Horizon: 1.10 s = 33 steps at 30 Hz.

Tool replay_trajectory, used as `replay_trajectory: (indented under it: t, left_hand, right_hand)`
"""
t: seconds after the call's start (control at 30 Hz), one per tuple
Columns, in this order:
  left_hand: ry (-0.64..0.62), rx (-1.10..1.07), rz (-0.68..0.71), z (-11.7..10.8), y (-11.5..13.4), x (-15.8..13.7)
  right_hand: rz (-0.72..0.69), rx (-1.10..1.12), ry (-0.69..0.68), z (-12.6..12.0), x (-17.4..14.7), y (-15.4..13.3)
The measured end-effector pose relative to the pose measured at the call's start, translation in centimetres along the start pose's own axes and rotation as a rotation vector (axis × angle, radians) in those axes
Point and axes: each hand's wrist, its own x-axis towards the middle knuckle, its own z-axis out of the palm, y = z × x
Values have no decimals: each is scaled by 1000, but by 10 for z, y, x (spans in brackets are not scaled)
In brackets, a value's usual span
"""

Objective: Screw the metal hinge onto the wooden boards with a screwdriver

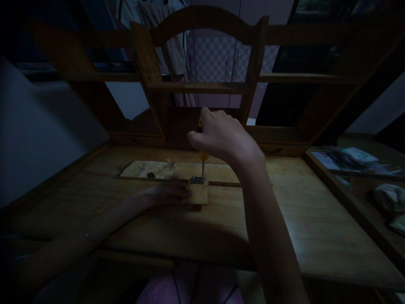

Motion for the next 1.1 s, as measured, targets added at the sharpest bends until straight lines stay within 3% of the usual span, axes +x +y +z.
replay_trajectory:
  t: [0.3, 1.1]
  left_hand:
    - [-41, -8, 11, -3, -3, 3]
    - [-1, -15, 0, 1, 0, 0]
  right_hand:
    - [-13, -25, 41, 3, -1, -2]
    - [6, -88, 60, 5, 0, 1]
